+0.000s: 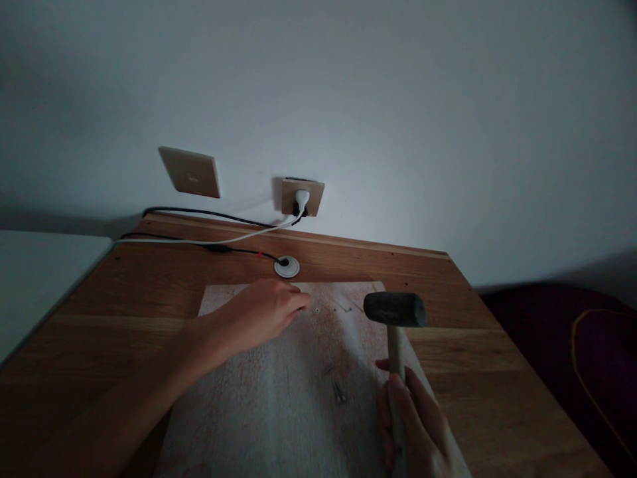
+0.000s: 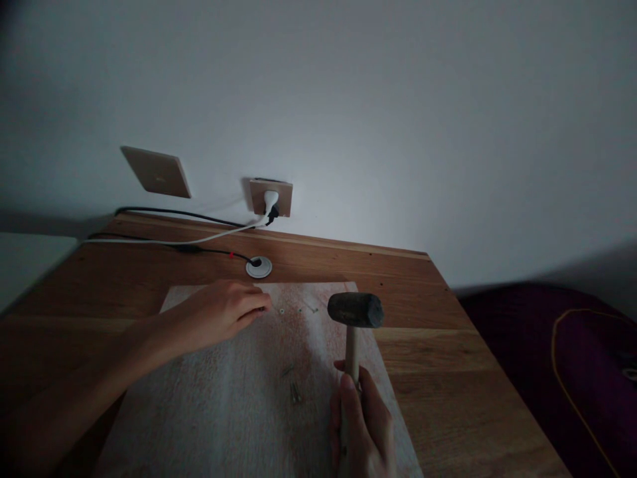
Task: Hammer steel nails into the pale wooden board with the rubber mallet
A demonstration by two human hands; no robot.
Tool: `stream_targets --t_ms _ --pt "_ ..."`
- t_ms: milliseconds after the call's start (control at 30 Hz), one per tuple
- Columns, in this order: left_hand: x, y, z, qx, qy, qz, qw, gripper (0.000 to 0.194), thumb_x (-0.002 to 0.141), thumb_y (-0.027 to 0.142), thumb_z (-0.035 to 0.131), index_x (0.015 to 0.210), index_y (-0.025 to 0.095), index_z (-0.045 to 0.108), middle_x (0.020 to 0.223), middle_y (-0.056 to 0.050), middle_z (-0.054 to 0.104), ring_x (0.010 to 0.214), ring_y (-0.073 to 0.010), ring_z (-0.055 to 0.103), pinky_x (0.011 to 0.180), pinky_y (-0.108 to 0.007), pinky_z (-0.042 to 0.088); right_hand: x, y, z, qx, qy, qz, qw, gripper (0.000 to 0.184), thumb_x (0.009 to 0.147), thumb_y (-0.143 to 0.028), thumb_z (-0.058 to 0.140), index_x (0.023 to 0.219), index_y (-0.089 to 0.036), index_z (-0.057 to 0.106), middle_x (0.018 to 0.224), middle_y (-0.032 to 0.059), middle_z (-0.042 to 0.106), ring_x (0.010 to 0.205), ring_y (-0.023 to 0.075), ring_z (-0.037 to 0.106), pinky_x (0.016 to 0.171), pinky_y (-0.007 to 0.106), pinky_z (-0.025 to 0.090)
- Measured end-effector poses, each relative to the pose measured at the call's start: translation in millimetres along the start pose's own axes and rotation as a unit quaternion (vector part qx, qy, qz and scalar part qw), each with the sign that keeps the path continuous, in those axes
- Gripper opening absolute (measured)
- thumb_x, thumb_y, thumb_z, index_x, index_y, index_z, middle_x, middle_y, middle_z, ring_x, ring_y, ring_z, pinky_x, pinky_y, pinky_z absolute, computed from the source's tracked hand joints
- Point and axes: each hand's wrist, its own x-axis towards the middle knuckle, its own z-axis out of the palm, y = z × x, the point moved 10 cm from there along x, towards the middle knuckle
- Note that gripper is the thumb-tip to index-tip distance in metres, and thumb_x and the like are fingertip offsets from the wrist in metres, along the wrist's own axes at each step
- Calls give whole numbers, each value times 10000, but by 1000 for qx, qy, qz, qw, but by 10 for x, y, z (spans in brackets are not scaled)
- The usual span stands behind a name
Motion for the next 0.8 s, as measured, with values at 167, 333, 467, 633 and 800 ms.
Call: stream_targets --t_ms 167,333,467,633,800 --pt "-8 20 9 5 4 11 1000 224 960 14 602 870 192 704 806 -12 744 739 -180 708 663 -273 451 -18 -10 3 14 10 -3 1000 654 921 -805 606 1178 -206 666 596 -82 514 413 90 444 369 188 386" --pt "-14 25 -1 5 17 19 1000 266 970 18 570 802 195 676 759 -5 699 703 -173 678 650 -275 452 28 25 33 15 -21 5 1000 679 892 -815 618 1165 -196 679 565 -82 508 374 109 460 338 213 390" --pt "-6 37 25 -15 22 29 999 247 943 2 574 826 194 678 808 -2 686 733 -169 672 657 -270 448 -8 -45 9 0 -3 2 1000 641 908 -782 621 1181 -206 693 580 -76 527 395 120 477 355 221 409" --pt "1 -68 85 -97 25 14 995 200 961 32 607 852 186 672 857 0 682 768 -154 670 703 -262 449 -80 -132 -40 -25 38 -2 999 581 920 -756 623 1126 -223 726 573 -66 522 435 125 469 402 222 424" --pt "-49 -174 104 -158 51 -9 986 196 957 33 634 842 185 680 833 6 690 788 -153 679 743 -264 472 -42 -88 0 -20 4 11 1000 653 875 -799 649 1167 -218 715 547 -71 522 415 134 475 371 226 418"
